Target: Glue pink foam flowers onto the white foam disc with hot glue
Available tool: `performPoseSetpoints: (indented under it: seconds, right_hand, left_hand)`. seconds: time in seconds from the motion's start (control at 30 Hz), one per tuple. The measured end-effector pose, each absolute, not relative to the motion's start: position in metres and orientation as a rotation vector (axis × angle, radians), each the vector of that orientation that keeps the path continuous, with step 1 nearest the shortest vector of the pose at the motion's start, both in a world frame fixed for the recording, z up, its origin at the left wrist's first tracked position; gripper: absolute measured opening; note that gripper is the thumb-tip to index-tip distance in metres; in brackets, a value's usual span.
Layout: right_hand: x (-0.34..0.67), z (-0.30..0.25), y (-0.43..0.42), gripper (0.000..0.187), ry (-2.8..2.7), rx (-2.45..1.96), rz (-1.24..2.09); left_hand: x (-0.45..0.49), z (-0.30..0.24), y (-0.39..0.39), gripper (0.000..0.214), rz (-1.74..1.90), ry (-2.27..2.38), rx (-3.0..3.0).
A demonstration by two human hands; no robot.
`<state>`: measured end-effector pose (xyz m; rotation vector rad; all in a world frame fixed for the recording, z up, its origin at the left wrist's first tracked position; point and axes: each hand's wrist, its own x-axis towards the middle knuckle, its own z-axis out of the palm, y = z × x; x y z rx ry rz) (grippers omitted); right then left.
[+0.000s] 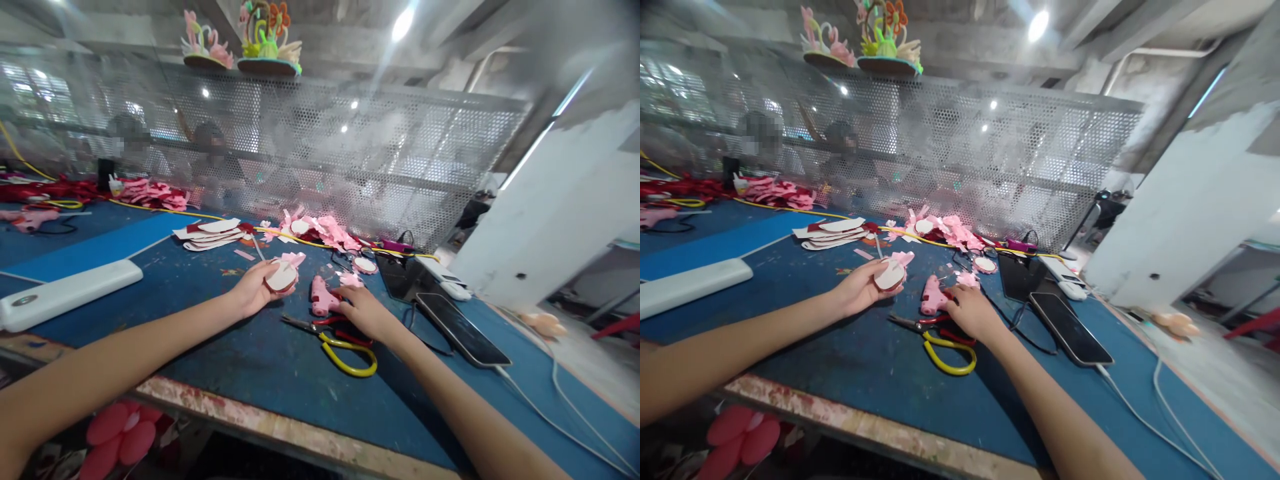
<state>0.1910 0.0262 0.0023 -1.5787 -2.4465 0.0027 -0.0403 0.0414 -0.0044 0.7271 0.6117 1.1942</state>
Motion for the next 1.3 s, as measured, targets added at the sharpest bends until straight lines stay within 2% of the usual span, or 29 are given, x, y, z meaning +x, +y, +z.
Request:
performPoseSetpoints:
  seconds: [0.13, 0.27, 0.43, 0.53, 0.7, 1.3]
  right_hand:
    - [0.187, 0.004, 0.021, 0.035, -2.466, -1.674, -0.051]
    - [0.184, 0.008, 0.016, 0.026, -2.314, -1.693, -0.214]
    - [0.183, 0.014, 0.011, 0.01, -2.232, -1.195, -0.133]
    - [0.175, 0.017, 0.003, 0.02, -2.21, -0.996, 0.005]
    - [0.164, 0.017, -0.006, 0.029, -2.177, -1.053, 0.055]
    - [0.163, 0.015, -0.006, 0.031, -2.175, -1.029, -0.017]
  left_hand:
    - [-0.039, -0.001, 0.036, 0.018, 1.204, 0.632, 0.792]
    - [-0.039, 0.001, 0.036, 0.019, 1.304, 0.623, 0.812]
    - [-0.04, 0.003, 0.038, 0.014, 1.403, 0.651, 0.765]
    - [-0.04, 0.003, 0.039, 0.013, 1.405, 0.652, 0.758]
    - [-0.038, 0.002, 0.038, 0.018, 1.359, 0.673, 0.778]
    - [-0.035, -0.002, 0.035, 0.016, 1.315, 0.714, 0.906]
